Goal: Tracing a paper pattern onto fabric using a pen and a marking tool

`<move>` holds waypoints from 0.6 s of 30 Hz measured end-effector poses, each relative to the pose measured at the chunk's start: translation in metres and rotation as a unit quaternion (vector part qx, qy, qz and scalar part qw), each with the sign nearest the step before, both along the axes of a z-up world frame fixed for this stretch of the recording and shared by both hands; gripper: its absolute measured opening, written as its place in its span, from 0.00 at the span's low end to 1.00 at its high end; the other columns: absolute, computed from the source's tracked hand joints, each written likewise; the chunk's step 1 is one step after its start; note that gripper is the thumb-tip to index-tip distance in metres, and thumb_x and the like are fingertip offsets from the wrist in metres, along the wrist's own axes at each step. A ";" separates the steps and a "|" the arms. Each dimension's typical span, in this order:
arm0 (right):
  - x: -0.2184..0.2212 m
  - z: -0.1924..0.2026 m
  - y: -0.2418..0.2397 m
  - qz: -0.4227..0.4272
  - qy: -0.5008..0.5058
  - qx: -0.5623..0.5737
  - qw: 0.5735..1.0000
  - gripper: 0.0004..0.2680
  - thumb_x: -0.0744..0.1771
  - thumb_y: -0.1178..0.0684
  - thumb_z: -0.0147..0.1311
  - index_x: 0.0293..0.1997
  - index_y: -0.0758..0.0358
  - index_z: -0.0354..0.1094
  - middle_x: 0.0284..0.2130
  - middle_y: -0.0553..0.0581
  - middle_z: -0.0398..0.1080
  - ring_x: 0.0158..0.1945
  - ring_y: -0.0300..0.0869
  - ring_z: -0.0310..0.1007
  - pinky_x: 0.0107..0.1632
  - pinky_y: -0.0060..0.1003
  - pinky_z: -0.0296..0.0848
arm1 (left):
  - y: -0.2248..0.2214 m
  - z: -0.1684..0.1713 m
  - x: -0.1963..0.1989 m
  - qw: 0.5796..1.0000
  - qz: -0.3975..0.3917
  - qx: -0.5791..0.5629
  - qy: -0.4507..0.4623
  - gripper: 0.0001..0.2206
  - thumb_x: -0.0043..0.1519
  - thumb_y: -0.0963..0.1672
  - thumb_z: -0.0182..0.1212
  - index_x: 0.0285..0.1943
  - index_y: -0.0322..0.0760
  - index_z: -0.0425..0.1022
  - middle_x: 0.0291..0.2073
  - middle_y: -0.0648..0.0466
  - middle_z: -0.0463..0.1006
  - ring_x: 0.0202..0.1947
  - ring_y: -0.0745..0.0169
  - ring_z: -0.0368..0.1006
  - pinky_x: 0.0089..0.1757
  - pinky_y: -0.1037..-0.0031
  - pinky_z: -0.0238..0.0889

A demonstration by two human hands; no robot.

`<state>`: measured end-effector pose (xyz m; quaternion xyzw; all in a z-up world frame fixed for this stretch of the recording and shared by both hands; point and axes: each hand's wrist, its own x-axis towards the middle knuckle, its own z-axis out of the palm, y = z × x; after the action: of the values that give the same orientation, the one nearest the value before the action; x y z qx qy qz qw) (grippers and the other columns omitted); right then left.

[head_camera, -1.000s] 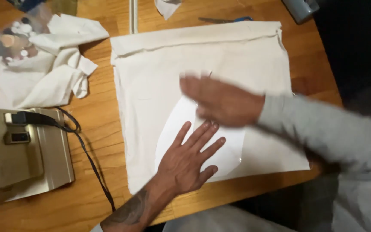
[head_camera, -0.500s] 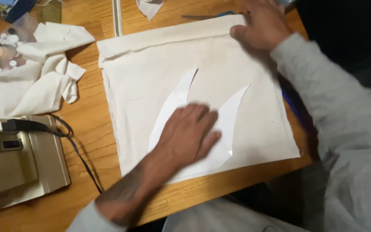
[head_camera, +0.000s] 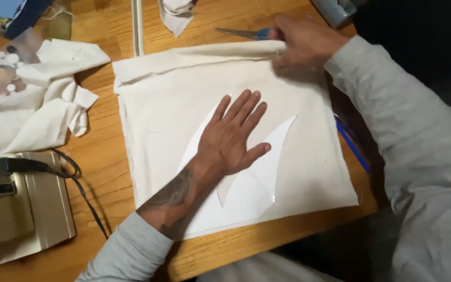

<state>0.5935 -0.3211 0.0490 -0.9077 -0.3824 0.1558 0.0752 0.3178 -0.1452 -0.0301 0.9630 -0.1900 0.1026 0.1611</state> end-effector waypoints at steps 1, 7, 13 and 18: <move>-0.007 0.011 0.012 -0.022 0.032 -0.003 0.999 0.25 0.62 0.45 0.71 0.66 0.53 0.69 0.56 0.61 0.77 0.61 0.60 0.72 0.62 0.51 0.68 | 0.000 0.001 0.001 1.000 0.003 0.004 0.000 0.42 0.75 0.64 0.46 0.91 0.38 0.61 0.91 0.44 0.57 0.91 0.44 0.47 0.82 0.44 0.35; 0.003 -0.017 0.043 -0.013 0.010 -0.065 0.998 0.14 0.64 0.36 0.66 0.46 0.51 0.85 0.37 0.62 0.83 0.51 0.63 0.81 0.58 0.59 0.71 | -0.002 0.004 0.001 0.999 0.014 0.022 0.027 0.43 0.74 0.65 0.44 0.92 0.41 0.60 0.92 0.47 0.54 0.92 0.42 0.42 0.82 0.44 0.31; -0.025 0.003 0.022 -0.076 -0.003 0.021 0.997 0.08 0.65 0.47 0.61 0.40 0.59 0.82 0.30 0.64 0.81 0.37 0.61 0.80 0.44 0.55 0.73 | -0.001 0.005 0.000 1.000 0.010 0.002 0.009 0.42 0.73 0.65 0.50 0.91 0.41 0.63 0.91 0.47 0.57 0.91 0.41 0.45 0.82 0.43 0.34; -0.014 -0.054 -0.012 -0.002 -0.317 0.053 0.947 0.09 0.65 0.43 0.60 0.37 0.56 0.80 0.37 0.64 0.80 0.44 0.66 0.81 0.50 0.66 0.65 | -0.002 0.001 0.000 1.000 0.000 0.004 0.004 0.43 0.73 0.65 0.48 0.91 0.40 0.63 0.91 0.44 0.58 0.91 0.40 0.46 0.82 0.43 0.34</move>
<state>0.5796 -0.3327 -0.0055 -0.9057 -0.3925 -0.1601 -0.0019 0.3177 -0.1471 -0.0293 0.9640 -0.1902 0.0974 0.1580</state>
